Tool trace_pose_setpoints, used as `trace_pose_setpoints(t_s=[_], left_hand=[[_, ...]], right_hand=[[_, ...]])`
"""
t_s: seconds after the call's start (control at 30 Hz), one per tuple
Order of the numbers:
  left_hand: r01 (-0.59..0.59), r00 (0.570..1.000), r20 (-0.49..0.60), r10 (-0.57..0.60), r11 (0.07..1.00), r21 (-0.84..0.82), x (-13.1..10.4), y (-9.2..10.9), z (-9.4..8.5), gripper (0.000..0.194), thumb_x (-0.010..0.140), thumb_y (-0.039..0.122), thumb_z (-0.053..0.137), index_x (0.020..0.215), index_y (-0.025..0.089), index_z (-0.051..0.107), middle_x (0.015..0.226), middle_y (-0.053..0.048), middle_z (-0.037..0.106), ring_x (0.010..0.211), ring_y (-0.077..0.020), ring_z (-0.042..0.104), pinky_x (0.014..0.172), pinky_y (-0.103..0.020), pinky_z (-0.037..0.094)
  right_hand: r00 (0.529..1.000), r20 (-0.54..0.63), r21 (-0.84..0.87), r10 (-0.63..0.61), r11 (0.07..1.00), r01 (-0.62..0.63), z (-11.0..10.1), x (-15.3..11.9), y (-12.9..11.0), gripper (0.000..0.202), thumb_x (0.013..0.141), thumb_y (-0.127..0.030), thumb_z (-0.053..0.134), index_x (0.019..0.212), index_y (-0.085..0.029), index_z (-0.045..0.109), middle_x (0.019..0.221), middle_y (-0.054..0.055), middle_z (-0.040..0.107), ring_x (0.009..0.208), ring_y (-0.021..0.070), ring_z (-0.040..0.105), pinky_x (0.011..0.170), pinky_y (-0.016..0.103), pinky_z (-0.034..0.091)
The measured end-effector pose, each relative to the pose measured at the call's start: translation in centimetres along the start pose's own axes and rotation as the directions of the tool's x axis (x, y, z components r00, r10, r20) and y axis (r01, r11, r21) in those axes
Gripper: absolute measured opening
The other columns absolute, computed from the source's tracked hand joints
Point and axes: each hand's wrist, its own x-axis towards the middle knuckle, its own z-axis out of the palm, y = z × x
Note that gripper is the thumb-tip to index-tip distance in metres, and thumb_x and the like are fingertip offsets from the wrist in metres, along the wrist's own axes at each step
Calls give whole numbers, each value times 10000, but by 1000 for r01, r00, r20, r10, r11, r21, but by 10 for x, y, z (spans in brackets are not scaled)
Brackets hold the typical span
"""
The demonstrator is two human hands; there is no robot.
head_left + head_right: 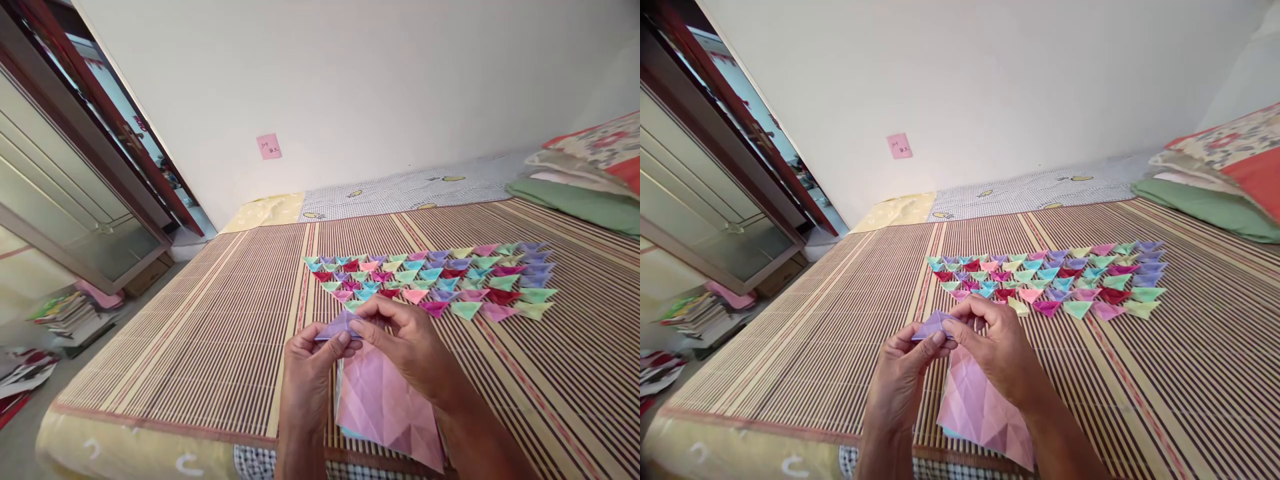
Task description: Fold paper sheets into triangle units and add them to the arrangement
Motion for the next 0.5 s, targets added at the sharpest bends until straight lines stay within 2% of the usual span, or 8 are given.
trace_pose_setpoints(t_s=[0.17,0.5], left_hand=[[-2,999,44,0,999,44,0,2,-1,153,706,270,912,750,158,817,662,-45,790,613,-120,723,685,-196,574],[-39,999,38,36,995,87,-3,4,3,164,710,294,901,716,161,805,686,-54,792,645,-138,704,670,-219,571]], right_hand=[[999,18,105,41,994,-42,3,-1,3,178,909,-296,699,754,-210,685,694,-21,649,647,140,600,606,269,477],[997,13,114,78,990,-79,1,-3,1,192,923,-342,685,790,-205,675,718,-11,639,675,149,605,616,272,496]])
